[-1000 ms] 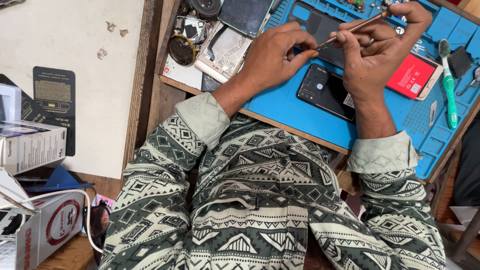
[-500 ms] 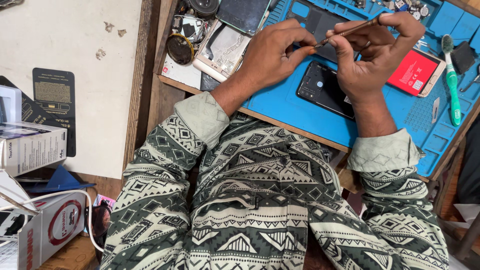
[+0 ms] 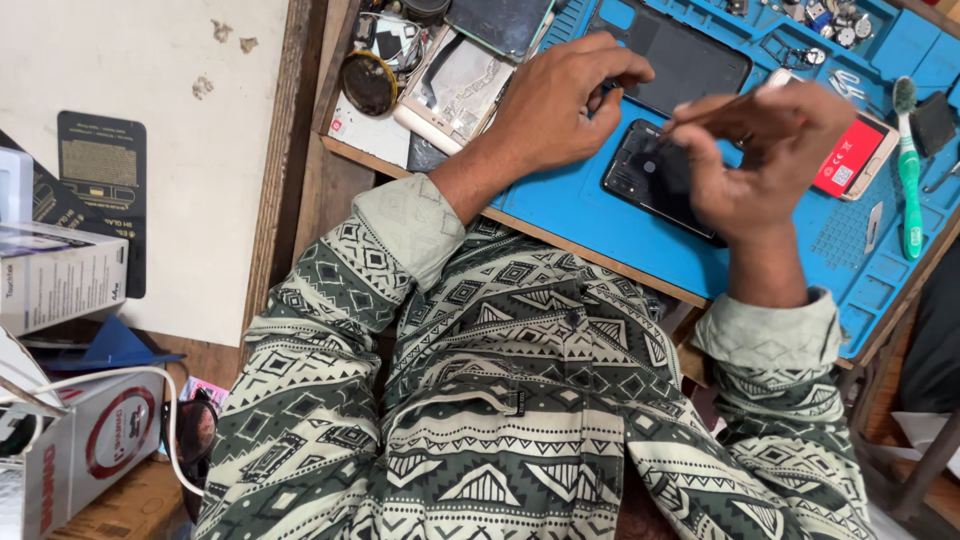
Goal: The person unscrews the back cover of a smartphone on a blue repair mat using a screwdriver, pries at the cover and internal components by hand, then presses a red adhesive sticker onto the phone's back cover and sets the phone down on the mat.
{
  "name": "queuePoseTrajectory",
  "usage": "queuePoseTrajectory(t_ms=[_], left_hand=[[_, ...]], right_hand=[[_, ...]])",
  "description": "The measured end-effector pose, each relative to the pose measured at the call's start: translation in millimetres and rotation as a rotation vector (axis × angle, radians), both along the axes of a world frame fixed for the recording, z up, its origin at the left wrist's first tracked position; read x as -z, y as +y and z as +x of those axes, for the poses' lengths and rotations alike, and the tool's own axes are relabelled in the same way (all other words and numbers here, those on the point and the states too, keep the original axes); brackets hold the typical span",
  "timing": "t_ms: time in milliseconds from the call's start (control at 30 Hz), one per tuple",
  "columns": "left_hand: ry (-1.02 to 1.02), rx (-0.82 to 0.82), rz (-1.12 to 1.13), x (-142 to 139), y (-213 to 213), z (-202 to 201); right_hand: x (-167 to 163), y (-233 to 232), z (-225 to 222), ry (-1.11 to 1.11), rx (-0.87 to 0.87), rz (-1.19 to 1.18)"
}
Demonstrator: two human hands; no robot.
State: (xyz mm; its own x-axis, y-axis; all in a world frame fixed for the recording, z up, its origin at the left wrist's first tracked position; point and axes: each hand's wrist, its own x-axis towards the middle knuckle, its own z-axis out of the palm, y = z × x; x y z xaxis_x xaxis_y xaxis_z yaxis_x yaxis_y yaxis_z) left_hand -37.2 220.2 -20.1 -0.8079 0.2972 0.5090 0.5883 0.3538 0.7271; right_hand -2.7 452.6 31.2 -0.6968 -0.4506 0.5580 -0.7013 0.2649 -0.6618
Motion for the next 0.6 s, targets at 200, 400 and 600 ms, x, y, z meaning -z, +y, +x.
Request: queuePoseTrajectory(t_ms=[200,400,600], left_hand=[[-0.008,-0.002,0.009,14.8,-16.6,3.0],[-0.018,0.014,0.01,15.4,-20.2,-0.2],[-0.015,0.012,-0.009,17.1,-25.2,0.2]], right_hand=[[24.8,-13.8,13.2,-0.028,-0.006,0.082],[33.9,-15.5,9.1,-0.031,0.022,0.119],[35.0,-19.3,10.4,-0.038,0.018,0.118]])
